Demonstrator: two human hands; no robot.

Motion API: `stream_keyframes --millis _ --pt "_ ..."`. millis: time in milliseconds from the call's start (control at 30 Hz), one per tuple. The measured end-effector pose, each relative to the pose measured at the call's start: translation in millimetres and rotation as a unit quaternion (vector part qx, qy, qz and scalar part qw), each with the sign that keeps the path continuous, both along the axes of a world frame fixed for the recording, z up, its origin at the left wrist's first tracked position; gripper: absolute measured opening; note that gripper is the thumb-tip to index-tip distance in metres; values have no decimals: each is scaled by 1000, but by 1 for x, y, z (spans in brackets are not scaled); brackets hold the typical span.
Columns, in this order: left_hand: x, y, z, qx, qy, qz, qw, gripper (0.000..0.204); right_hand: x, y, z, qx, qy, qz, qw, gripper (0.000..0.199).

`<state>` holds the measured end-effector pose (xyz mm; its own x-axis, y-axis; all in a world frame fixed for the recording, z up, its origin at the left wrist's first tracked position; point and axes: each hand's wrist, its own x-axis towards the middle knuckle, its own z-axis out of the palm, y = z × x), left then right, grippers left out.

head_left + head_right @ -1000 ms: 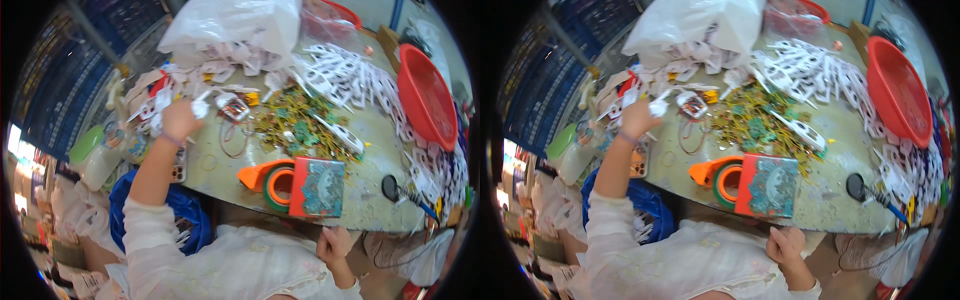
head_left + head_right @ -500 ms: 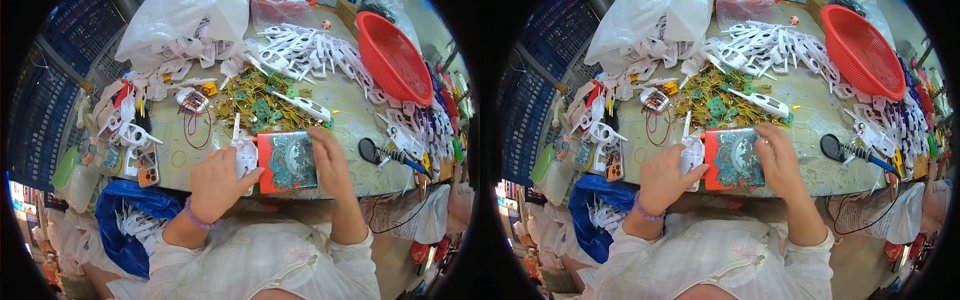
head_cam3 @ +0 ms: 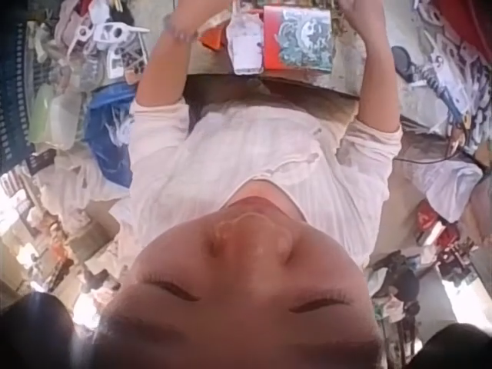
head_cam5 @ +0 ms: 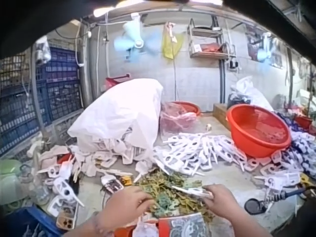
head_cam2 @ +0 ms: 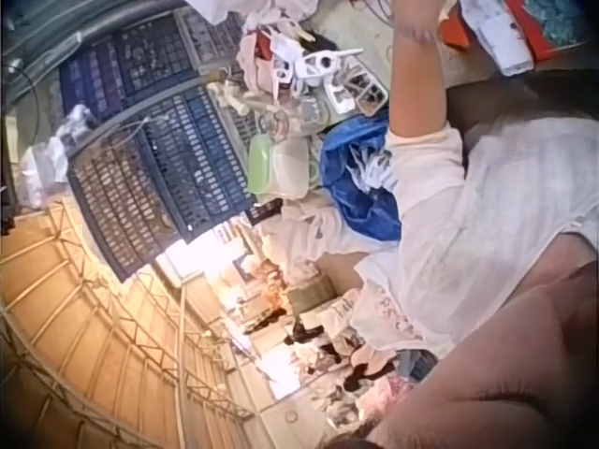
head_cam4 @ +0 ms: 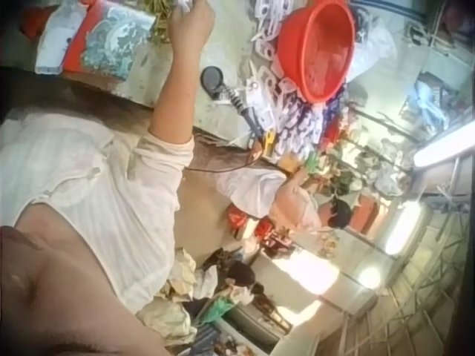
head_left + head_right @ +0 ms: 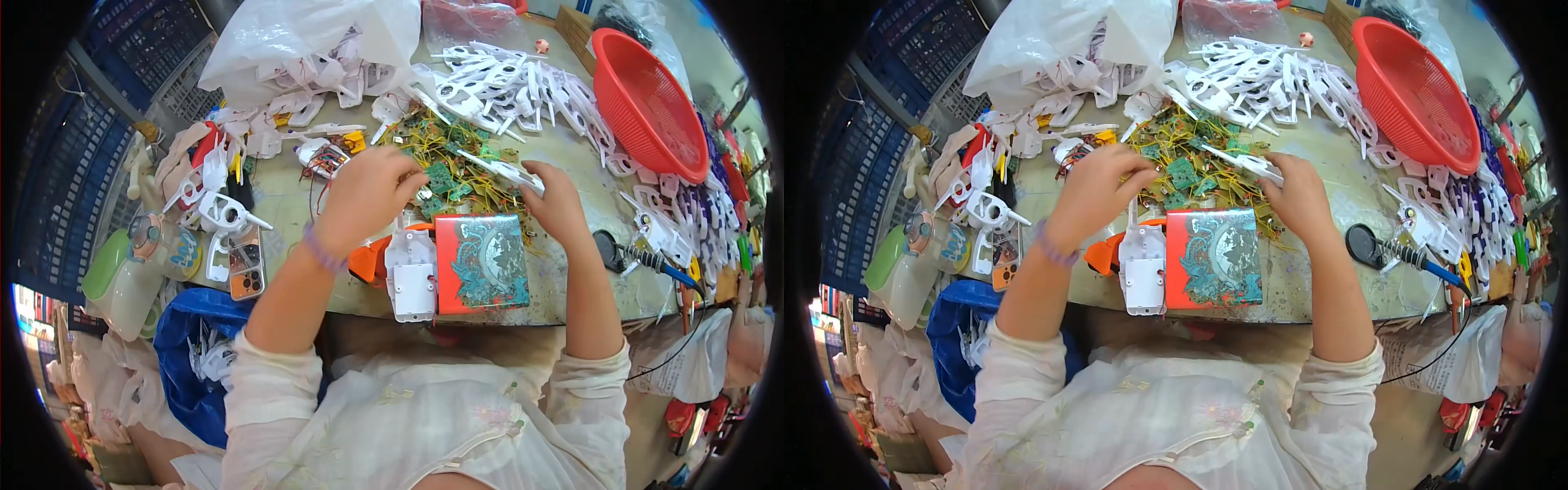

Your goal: Soldering components onto circuit boards and assembling electronic toy parts at a workbench.

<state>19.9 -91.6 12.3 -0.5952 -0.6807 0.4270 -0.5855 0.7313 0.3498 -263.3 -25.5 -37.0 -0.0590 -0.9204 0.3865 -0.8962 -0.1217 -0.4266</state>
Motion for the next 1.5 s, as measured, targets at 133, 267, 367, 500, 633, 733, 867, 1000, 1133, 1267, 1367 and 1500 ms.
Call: stream_keyframes --millis 133,267,367,500,633,733,867,1000,1133,1267,1367,1500 --pt "-28 -56 -34 -36 -178 4 983 26 22 19 13 -66 -21 18 997 32" --pt "-37 -68 -41 -23 -204 -21 978 25 22 42 15 -74 -43 9 996 26" --pt "-32 -65 -29 45 -106 -117 986 23 19 56 16 -77 -67 -2 995 24" --pt "-24 -37 4 116 66 -138 981 17 16 69 18 -125 -130 -25 983 19" --pt "-10 -7 15 -141 124 -145 971 16 31 69 26 -167 -201 -20 965 18" --pt "-8 3 11 -303 124 -126 936 25 45 64 35 -175 -254 41 950 19" --pt "-6 24 15 -287 142 -148 936 25 62 60 48 -134 -302 101 938 24" --pt "-4 37 22 -210 178 -173 946 25 72 66 60 -210 -194 169 943 34" --pt "2 50 27 -240 186 -180 936 26 78 64 60 -128 -396 154 896 31" --pt "0 55 25 -253 179 -179 934 27 79 73 69 -144 -292 144 935 33" --pt "0 56 22 -258 152 -180 937 27 90 84 82 -96 -260 152 949 50" --pt "-1 58 19 -299 131 -206 923 26 89 75 81 -80 -214 157 961 65"
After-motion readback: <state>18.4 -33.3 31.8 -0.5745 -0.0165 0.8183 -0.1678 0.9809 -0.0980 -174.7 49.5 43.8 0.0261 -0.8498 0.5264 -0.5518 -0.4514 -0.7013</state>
